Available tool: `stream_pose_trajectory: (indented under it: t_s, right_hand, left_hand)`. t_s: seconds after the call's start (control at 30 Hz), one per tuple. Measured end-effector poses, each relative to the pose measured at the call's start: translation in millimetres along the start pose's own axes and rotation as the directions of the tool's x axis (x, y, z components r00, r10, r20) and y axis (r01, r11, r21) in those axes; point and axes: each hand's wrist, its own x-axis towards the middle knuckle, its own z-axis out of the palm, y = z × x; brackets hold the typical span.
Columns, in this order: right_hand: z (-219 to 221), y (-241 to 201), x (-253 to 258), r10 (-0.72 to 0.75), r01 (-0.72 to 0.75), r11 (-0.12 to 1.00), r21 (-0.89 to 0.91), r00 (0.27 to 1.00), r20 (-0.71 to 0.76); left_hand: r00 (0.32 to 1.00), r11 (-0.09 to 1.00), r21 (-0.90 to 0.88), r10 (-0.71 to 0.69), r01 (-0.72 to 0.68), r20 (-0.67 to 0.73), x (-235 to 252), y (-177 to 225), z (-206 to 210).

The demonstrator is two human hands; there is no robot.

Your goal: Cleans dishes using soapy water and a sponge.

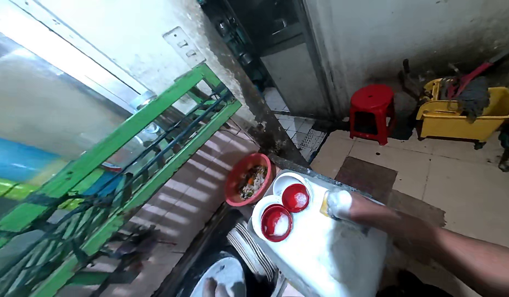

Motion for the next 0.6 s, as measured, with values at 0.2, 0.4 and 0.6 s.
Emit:
stream_pose_trajectory:
  t_s: [0.2, 0.4, 0.6]
  right_hand:
    - [14, 22, -15, -0.157, 0.15, 0.975, -0.166, 0.987, -0.03]
    - [11, 25, -12, -0.181, 0.173, 0.97, -0.17, 0.983, -0.032]
    - [12, 8, -11, -0.008, 0.078, 0.972, 0.223, 0.954, -0.298]
  left_hand:
    - [0.422, 0.818, -0.167, 0.445, -0.551, 0.79, -87, 157, 73]
    - [0.046, 0.542, 0.111, -0.132, -0.833, 0.99, -142, 192, 121]
    - [0.553, 0.819, -0.219, -0.139, 0.531, 0.821, -106, 178, 124]
